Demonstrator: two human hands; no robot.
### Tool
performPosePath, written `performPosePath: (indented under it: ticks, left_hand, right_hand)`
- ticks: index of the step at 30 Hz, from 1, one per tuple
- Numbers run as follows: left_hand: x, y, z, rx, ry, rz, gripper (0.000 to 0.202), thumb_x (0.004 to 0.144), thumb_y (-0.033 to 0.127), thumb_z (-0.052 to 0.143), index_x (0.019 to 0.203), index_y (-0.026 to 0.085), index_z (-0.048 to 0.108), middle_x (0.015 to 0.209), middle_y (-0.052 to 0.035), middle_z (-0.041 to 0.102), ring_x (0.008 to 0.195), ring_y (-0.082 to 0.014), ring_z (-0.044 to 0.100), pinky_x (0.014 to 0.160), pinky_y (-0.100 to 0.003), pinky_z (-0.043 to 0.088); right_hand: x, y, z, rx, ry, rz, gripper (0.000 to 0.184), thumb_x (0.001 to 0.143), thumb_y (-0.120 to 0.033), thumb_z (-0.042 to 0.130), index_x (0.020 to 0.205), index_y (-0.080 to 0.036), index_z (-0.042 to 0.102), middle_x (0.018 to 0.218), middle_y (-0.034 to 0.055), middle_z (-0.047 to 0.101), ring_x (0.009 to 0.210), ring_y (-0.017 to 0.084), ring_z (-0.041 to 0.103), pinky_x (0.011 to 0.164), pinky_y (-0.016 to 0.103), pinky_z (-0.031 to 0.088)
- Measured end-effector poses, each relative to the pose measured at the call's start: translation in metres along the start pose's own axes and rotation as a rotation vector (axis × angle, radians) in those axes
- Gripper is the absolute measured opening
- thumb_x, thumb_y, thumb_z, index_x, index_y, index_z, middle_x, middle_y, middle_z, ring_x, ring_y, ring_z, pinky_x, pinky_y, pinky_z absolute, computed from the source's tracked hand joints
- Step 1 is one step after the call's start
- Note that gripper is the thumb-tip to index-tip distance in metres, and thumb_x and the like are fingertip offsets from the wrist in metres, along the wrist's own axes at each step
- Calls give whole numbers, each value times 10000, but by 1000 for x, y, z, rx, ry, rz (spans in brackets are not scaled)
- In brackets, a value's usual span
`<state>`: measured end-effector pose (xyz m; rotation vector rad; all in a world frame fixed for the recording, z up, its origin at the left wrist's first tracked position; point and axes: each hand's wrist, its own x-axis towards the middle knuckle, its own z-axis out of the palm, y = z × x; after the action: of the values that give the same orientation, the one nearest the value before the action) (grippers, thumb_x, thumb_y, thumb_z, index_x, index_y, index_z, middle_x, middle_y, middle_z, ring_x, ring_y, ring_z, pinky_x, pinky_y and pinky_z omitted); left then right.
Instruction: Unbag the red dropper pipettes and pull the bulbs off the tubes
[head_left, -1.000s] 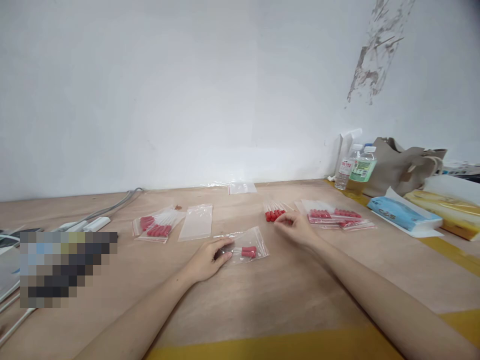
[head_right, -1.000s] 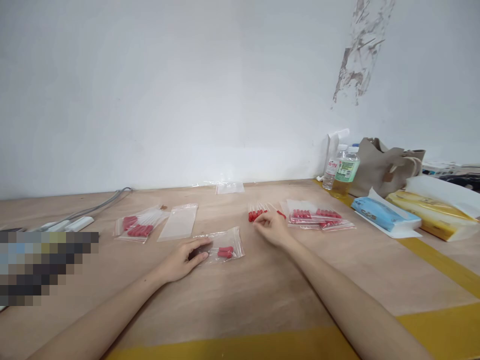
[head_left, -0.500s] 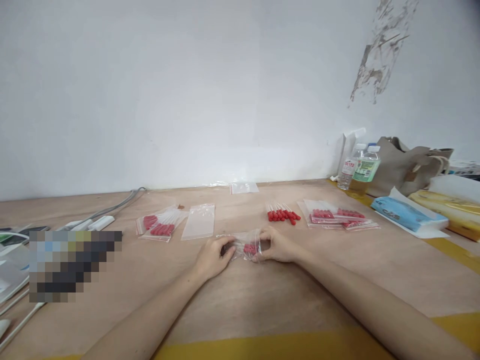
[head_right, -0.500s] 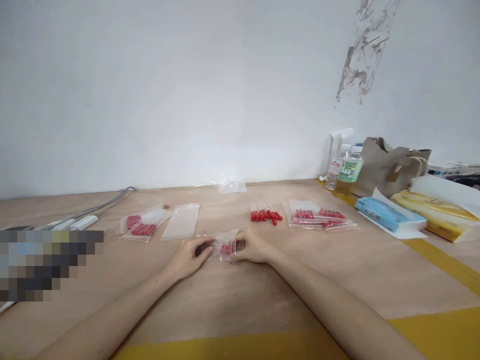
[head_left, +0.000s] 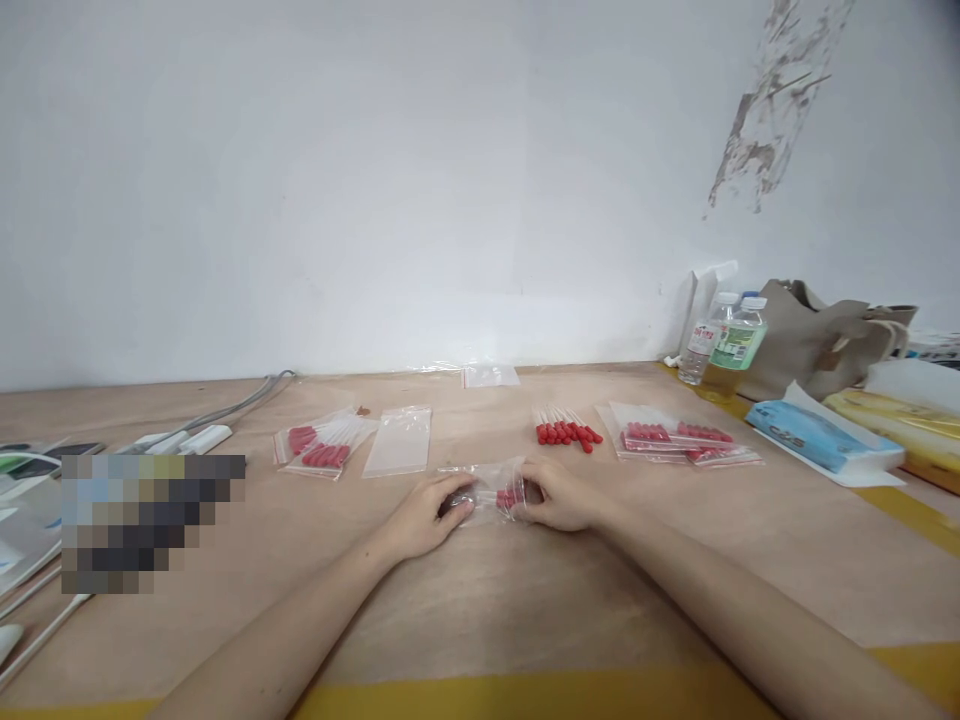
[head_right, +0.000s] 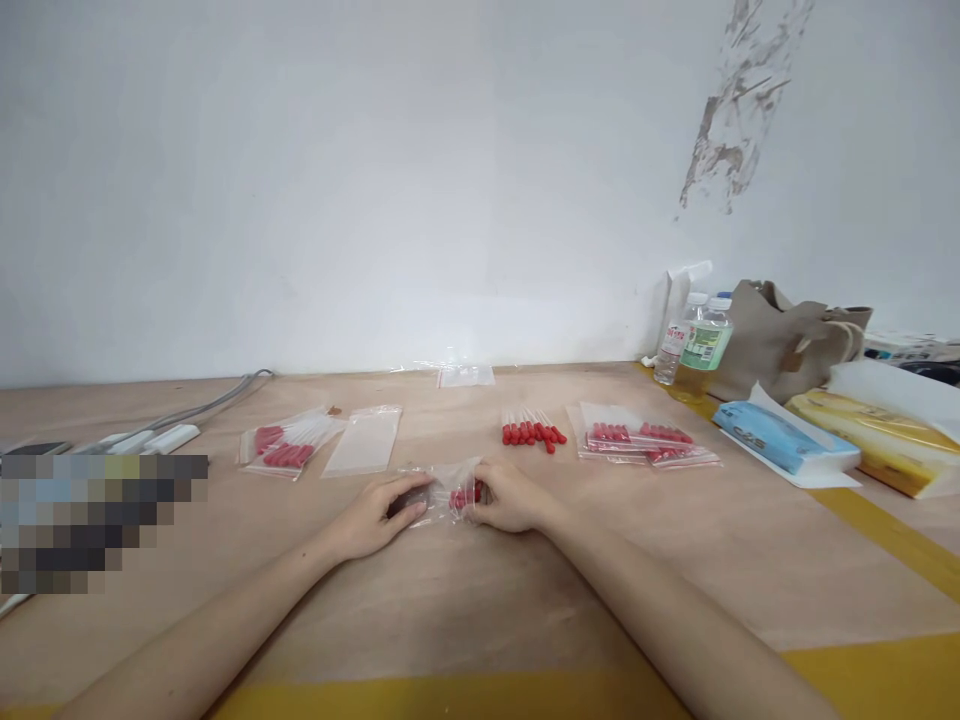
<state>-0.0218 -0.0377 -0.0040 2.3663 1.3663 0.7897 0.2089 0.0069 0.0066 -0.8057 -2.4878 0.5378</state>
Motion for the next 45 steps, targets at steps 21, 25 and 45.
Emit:
performPosePath:
  ticks: [21, 25, 45]
  left_hand:
    - [-3, -1, -8, 126, -204, 27, 377, 893, 351, 337, 1257, 303, 421, 1374, -20, 343, 1264, -198, 300, 1043, -409, 247]
    - [-5, 0, -11, 154, -263, 8, 376, 901, 372, 305, 1266, 351, 394, 1407, -2, 277, 1295, -224, 225, 1047, -442, 216]
    - [-5, -2, -10, 119, -222, 14, 365, 897, 366, 326, 1249, 346, 421, 1397, 13, 298, 1280, -208, 266, 1047, -417, 238]
  right_hand:
    - [-26, 69, -73, 749, 568, 411, 388, 630, -396, 661, 927, -161, 581, 862, 70, 665, 723, 162, 631, 687, 315, 507]
    - [-29, 91, -73, 419, 926, 368, 390, 696, -395, 586, 1010, -165, 578, 955, 92, 656, 876, 199, 617, 789, 358, 489]
    - [-19, 109, -39, -273, 609, 316, 336, 812, -353, 449, 1056, -194, 616, 1039, 73, 635, 990, 230, 570, 870, 374, 434]
